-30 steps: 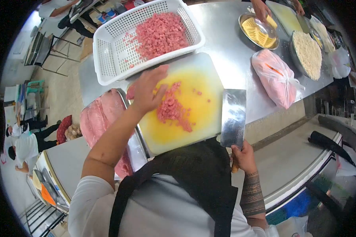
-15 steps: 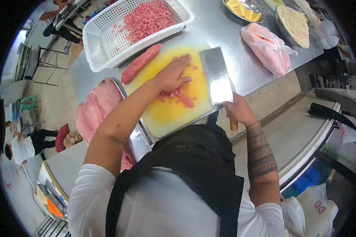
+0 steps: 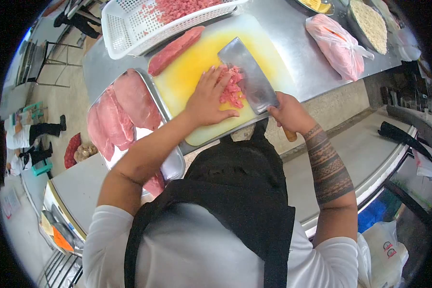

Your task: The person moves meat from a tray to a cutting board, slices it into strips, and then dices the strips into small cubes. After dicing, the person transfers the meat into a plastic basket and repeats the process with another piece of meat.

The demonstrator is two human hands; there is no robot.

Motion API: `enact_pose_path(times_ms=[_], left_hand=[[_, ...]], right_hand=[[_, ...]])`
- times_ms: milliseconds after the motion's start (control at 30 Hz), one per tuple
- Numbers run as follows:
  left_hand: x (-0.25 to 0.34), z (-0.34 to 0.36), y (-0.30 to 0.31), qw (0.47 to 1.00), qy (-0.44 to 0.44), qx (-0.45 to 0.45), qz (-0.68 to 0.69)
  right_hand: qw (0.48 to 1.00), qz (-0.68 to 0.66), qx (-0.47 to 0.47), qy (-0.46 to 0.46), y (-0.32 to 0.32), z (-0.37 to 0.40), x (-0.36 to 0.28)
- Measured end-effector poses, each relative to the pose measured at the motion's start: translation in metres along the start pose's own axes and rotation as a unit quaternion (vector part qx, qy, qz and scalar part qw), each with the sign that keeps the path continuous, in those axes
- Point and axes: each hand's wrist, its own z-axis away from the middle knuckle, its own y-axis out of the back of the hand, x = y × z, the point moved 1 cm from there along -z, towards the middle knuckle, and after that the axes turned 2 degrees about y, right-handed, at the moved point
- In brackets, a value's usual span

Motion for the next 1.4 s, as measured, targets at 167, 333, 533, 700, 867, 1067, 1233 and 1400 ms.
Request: enact_pose_path(times_ms=[167,333,533,700,867,1067,1233,1400], left_hand=[[0.036,0.001,-0.017,0.993,0.086,0.062,-0.048],[0.037,-0.002,-0.023,0.99,0.103,0.065,-0.07],[0.029,-0.005,-0.026,0.984,0.126,0.095,-0.077],[0.021,-0.003,-0.018,0.981,0.116,0.158,0.013],[0.013,-0.001,-0.009,0.974,0.103,0.201,0.026],[0.019,-0.055,0.055,0.958,0.033,0.285,-0.024],[-0.018,-0.185,0.164,0.906,-0.068,0.411,-0.079],[-0.093,-0.243,0.189,0.916,-0.105,0.363,-0.134]], right_hand=[[0.996,-0.085,-0.012,-0.008,-0.004,-0.01,0.019],[0.991,-0.128,-0.017,0.022,-0.02,-0.025,0.012],[0.983,-0.181,0.014,0.019,-0.07,-0.016,-0.004],[0.979,-0.201,0.036,0.017,-0.128,-0.02,-0.027],[0.965,-0.256,0.011,0.051,-0.143,-0.024,-0.032],[0.968,-0.19,0.091,0.138,-0.091,-0.02,-0.091],[0.945,-0.08,0.11,0.298,0.035,-0.075,-0.176],[0.978,-0.088,0.0,0.189,0.036,-0.039,-0.114]])
